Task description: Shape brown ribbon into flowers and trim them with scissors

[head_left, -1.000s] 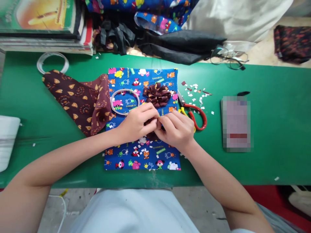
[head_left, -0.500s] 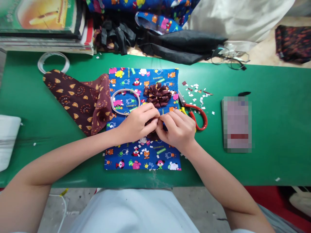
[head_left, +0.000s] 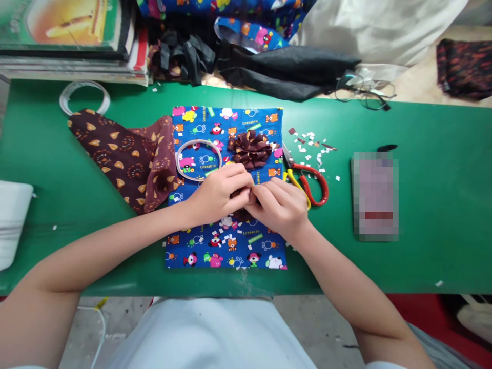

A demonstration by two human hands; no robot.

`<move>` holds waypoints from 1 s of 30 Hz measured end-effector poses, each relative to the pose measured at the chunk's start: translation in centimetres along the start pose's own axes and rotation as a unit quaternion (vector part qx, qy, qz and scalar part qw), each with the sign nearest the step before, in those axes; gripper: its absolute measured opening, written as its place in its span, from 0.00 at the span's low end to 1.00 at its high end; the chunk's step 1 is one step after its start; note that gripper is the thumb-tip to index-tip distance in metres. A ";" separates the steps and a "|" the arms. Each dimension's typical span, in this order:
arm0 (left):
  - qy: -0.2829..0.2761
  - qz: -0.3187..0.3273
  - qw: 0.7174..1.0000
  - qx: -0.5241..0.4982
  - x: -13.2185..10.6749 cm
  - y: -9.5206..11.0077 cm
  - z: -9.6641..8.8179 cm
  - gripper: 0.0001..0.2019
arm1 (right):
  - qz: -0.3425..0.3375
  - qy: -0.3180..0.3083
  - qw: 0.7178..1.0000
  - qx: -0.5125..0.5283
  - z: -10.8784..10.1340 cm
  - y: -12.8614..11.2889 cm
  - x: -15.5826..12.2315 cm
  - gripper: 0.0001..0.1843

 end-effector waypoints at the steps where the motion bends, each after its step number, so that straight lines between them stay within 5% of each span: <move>1: 0.001 0.002 1.000 -0.002 0.0 0.0 0.0 0.07 | -0.003 0.002 1.000 0.003 0.0 0.0 0.0 0.17; 15: -0.001 0.009 1.000 -0.017 0.0 0.0 -0.1 0.07 | 0.094 0.026 0.980 0.171 0.0 0.9 0.4 0.09; 30: 0.000 -0.018 0.999 -0.029 0.0 -0.2 -0.3 0.06 | 0.164 -0.061 0.939 0.298 0.4 1.8 0.4 0.06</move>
Point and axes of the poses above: each hand's wrist, its own x-axis towards the middle knuckle, its own z-axis out of the palm, y = z × x, the point moved 4 cm from there along x, towards the middle knuckle, and after that the axes turned 2 degrees about -y, right-handed, at the moved point
